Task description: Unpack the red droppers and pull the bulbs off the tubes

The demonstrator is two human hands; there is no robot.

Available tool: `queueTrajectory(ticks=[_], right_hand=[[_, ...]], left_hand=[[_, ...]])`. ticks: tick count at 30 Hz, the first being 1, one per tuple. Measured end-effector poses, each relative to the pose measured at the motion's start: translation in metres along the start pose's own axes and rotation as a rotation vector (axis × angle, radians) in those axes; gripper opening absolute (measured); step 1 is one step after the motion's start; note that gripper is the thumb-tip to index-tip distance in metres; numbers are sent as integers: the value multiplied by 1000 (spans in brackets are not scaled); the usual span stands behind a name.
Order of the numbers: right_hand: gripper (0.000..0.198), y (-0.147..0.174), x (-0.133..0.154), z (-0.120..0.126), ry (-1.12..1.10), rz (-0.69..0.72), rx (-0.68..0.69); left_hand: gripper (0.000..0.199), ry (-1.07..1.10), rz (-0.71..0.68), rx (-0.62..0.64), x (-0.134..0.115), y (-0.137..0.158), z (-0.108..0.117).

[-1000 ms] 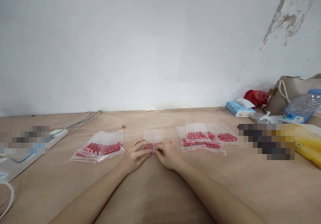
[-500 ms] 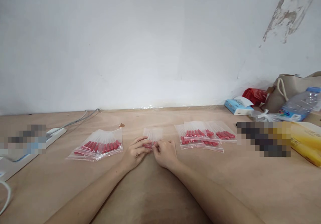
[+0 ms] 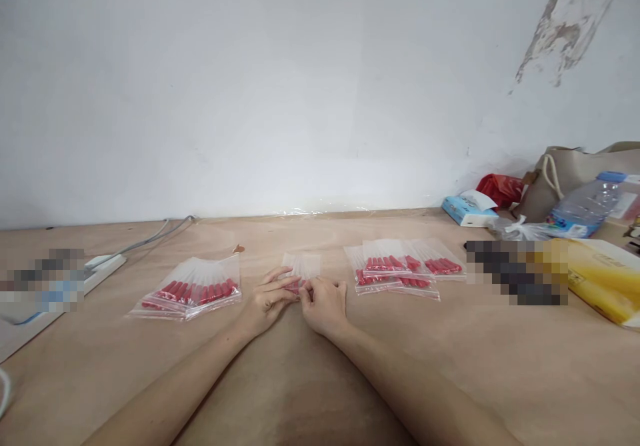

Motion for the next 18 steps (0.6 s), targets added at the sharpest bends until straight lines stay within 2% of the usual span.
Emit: queueTrajectory(ticks=[2,6,8,12,16,18], right_hand=[[20,-1,-1,-1,-16,-8,-3],[22,-7,-7,2,-62,-116,-15],[23,-8,-9,5,-80,-103,-7],[18,-7,-11,13,-19,134,-54],[17,-8,-20,17,-71,365,-47],[16,-9,-28,18,-136,439,-26]], left_hand=[[20,-23,3,12,0,0,0],[23,-112,-8,100,-5,1,0],[24,-157,-3,117,-7,3,2],[23,-177,-22,128,-14,4,6],[20,-165,-143,202,-24,4,7],[33,-153,-152,229,-26,5,9]])
Point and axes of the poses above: each hand's wrist, its own y-axis away from the middle knuckle, its own z-axis out of the back of the hand, x = y × z, the point moved 1 cm from there along -y, towards the middle knuckle, and after that the axes turned 14 degrees about x, right-handed, at the moved point
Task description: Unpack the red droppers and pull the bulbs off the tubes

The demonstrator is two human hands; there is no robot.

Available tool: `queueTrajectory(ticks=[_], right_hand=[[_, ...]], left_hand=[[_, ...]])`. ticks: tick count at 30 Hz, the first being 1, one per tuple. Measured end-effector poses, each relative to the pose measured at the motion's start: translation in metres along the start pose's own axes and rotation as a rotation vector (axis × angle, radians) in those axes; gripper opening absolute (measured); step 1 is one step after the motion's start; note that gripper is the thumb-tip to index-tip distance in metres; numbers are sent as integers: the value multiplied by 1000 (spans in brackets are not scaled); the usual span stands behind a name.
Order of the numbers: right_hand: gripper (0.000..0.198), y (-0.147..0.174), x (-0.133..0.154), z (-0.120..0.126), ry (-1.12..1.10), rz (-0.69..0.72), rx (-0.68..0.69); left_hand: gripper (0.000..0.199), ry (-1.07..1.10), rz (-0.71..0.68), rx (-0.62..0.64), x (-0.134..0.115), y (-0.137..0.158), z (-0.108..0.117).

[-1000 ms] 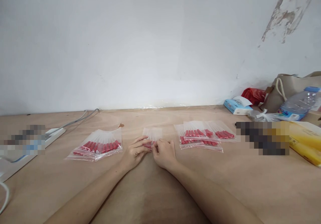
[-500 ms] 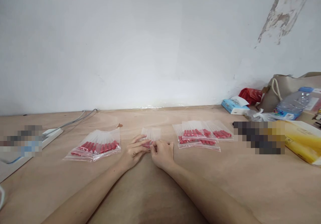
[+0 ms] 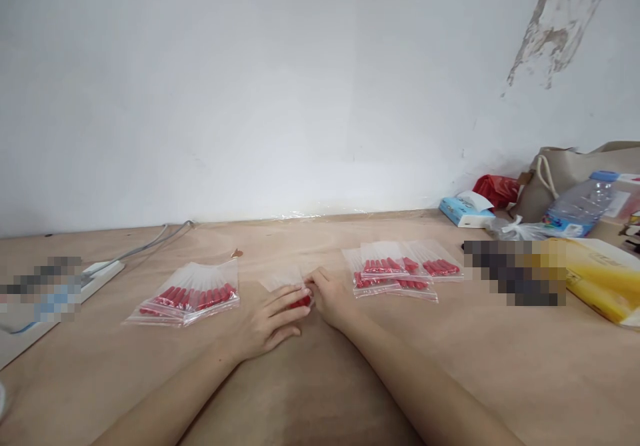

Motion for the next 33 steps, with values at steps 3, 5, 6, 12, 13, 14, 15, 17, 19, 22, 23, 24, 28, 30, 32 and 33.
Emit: queueTrajectory(ticks=[3,5,6,12,13,14,15,17,19,22,23,24,28,30,32,33], right_hand=[[16,4,-10,5,-33,22,-1],[16,6,-13,9,-36,3,-27],[15,7,-13,11,-15,-16,-48],[11,10,1,21,255,-230,-13],[14,10,2,20,252,-243,31],[16,10,3,20,239,-245,77],[17,10,4,19,223,-238,121],[21,9,4,17,195,-206,191],[26,7,3,16,181,-180,235],[23,4,3,15,161,-205,247],[21,4,3,15,148,-230,237],[20,4,3,15,127,-257,223],[24,5,3,14,7,-292,168],[23,5,3,13,-37,-233,156],[23,4,3,13,-80,-189,154],[24,4,3,13,-114,-191,166]], left_hand=[[63,32,169,-7,5,4,3],[59,57,336,5,11,8,4],[53,76,400,16,14,10,4],[39,151,510,-3,19,13,0],[40,138,513,-17,18,12,0],[40,127,515,-27,16,11,0],[40,118,516,-32,15,11,0],[38,111,519,-37,14,10,0],[35,108,520,-43,14,10,0],[34,106,527,-51,14,9,-1],[34,108,530,-51,14,9,-1],[33,111,534,-50,14,9,-1],[34,147,535,-39,14,10,0],[35,173,530,-35,14,10,0],[35,192,528,-35,14,10,0],[34,199,526,-35,14,11,0]])
Point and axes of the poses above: each hand's wrist, its own y-axis away from the middle knuckle, its own z-axis out of the back of the hand, x = y × z, the point moved 1 cm from there along -y, towards the middle knuckle, and after that the axes turned 14 degrees about x, right-handed, at the moved point
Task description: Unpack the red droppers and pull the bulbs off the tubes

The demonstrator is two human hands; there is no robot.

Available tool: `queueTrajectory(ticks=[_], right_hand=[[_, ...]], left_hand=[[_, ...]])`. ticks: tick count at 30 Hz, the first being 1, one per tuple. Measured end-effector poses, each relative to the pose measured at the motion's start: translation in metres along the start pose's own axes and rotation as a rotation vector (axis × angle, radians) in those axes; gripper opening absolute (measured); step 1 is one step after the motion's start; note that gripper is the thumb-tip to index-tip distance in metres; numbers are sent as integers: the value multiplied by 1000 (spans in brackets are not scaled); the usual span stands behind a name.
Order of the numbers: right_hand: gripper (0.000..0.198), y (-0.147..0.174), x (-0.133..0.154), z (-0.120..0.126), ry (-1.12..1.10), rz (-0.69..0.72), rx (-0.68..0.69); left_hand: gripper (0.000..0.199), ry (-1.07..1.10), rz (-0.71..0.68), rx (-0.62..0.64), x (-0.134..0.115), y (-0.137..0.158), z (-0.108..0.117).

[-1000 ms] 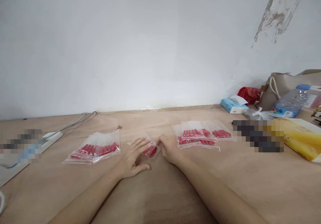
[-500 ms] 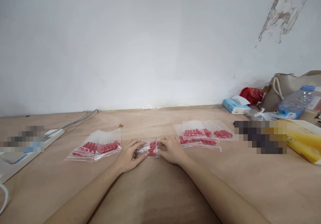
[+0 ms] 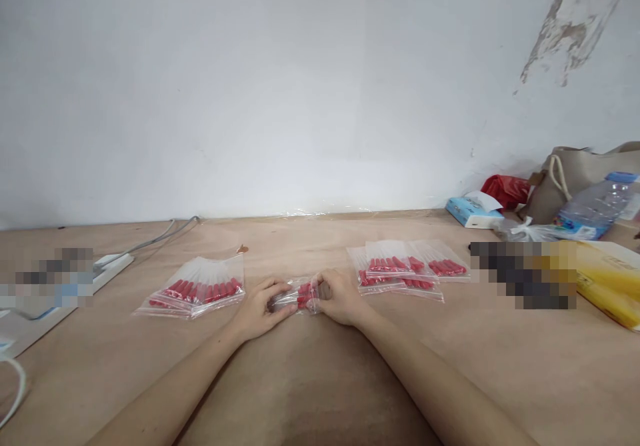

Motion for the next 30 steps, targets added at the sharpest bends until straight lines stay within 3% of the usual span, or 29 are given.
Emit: queueTrajectory(ticks=[7,12,16,23,27,30], right_hand=[[20,-3,0,1,-138,-173,118],[24,-7,-10,-10,-363,-169,140],[18,-8,-10,-10,-381,-136,153],[21,-7,-8,8,-571,-146,219],[24,-3,-13,19,-712,-211,170],[19,3,-14,41,-653,-271,126]], left_hand=[[31,22,-4,15,-1,-1,2],[31,24,-2,22,1,-1,2],[32,36,-9,22,0,-2,2],[28,50,-7,22,2,-3,3],[27,-66,19,-32,4,-2,4],[27,-149,30,-79,4,-1,5]])
Point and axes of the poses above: each hand's wrist, its own y-axis away from the middle knuckle, its own z-axis out of the back of the hand, x = y × z, the point moved 1 cm from there along -y, towards the middle knuckle, and after that the axes turned 14 degrees about x, right-handed, at the moved point
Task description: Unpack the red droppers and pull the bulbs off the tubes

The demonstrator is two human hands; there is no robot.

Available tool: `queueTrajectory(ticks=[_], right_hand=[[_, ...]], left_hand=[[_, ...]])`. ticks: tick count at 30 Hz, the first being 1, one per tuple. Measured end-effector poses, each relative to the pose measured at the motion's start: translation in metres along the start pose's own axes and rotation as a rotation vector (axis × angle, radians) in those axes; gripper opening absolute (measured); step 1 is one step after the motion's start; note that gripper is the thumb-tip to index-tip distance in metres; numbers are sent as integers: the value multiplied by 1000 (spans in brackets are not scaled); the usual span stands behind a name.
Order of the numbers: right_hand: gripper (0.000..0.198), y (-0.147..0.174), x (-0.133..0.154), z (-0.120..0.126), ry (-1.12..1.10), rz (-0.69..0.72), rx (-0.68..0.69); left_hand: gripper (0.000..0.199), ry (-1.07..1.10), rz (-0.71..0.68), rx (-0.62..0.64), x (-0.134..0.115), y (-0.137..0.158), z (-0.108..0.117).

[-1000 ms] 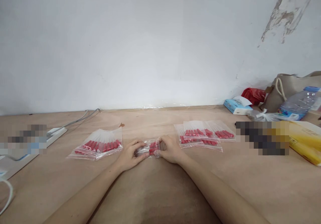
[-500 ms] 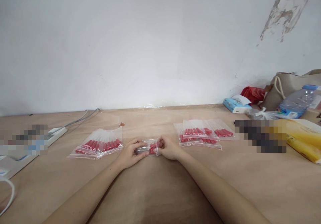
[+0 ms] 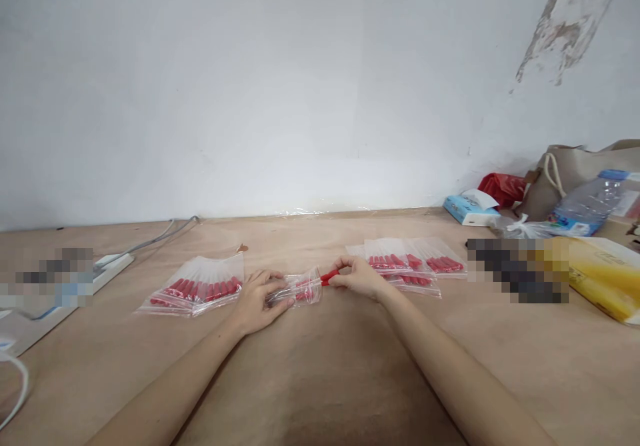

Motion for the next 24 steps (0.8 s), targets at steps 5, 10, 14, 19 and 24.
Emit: queueTrajectory(ticks=[5,10,14,19,24], right_hand=[[22,18,26,35,107,14,-195],[23,15,15,31,466,226,-524],[21,6,-15,5,899,368,-468],[25,-3,-40,-3,1114,291,-342],[26,-9,-44,1,1148,241,-333]], left_hand=[[25,2,57,-8,3,0,-5],[31,-5,202,-75,12,-1,-13],[34,-11,229,-66,12,0,-12],[32,5,220,-56,10,0,-9],[34,6,210,-58,11,-1,-10]])
Point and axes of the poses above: each hand's wrist, its own y-axis away from the middle knuckle, its own z-axis out of the back of the hand, x = y × z, the point moved 1 cm from there along -y, towards the middle knuckle, and after that the axes turned 14 degrees about x, right-handed, at the moved point
